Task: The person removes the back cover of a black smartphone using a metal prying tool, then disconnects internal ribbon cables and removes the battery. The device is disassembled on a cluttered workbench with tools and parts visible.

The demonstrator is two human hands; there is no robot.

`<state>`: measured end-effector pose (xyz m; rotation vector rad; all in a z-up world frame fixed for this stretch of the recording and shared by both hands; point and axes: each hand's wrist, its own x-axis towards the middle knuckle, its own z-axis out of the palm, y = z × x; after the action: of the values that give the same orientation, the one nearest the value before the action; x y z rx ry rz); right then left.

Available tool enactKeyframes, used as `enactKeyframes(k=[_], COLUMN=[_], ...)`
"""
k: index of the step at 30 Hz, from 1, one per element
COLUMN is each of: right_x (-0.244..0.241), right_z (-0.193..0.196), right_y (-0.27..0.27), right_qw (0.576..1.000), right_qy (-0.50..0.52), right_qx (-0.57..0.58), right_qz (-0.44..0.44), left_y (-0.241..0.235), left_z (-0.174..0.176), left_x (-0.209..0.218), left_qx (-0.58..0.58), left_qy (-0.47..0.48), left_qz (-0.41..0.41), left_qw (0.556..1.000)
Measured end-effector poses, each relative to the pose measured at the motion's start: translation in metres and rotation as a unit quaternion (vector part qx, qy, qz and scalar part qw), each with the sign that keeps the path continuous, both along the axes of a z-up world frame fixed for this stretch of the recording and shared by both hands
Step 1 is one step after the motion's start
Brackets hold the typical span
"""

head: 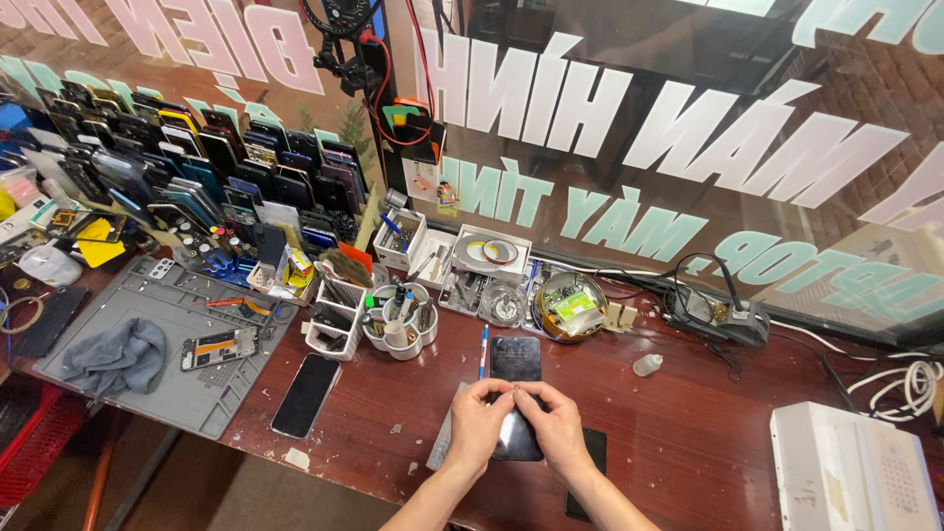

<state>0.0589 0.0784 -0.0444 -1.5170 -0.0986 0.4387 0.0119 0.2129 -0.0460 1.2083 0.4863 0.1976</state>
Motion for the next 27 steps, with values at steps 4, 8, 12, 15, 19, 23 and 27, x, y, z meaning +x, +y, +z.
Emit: enactKeyframes(k=[4, 8, 12, 15, 19, 23, 27], right_x=[0.002, 0.003, 0.005, -0.002, 0.001, 0.018, 0.017], right_z=[0.004, 0.004, 0.003, 0.002, 0.013, 0.035, 0.06], right_y=[-0.004, -0.008, -0.012, -0.014, -0.032, -0.06, -0.065], right_qw=[0.995, 0.977, 0.972, 0.982, 0.985, 0.982, 0.987], right_qy=[0.078, 0.167, 0.165, 0.127, 0.094, 0.04, -0.053], right_qx=[0.062, 0.122, 0.164, 0.137, 0.143, 0.157, 0.114], right_qz=[-0.021, -0.042, -0.013, 0.037, -0.03, -0.099, -0.099], left_y=[-0.007, -0.015, -0.012, -0.005, -0.006, -0.007, -0.022], left_z=[0.028, 0.041, 0.037, 0.028, 0.031, 0.047, 0.062], left_x=[-0.006, -0.011, -0.007, -0.004, -0.001, -0.005, -0.006], left_qx=[0.24, 0.175, -0.104, -0.481, -0.49, -0.337, -0.067], left_qy=[-0.025, -0.104, -0.093, 0.016, 0.028, 0.066, 0.086], left_qz=[0.033, 0.037, -0.003, -0.154, -0.165, -0.177, -0.161], left_qw=[0.97, 0.978, 0.99, 0.863, 0.855, 0.922, 0.981])
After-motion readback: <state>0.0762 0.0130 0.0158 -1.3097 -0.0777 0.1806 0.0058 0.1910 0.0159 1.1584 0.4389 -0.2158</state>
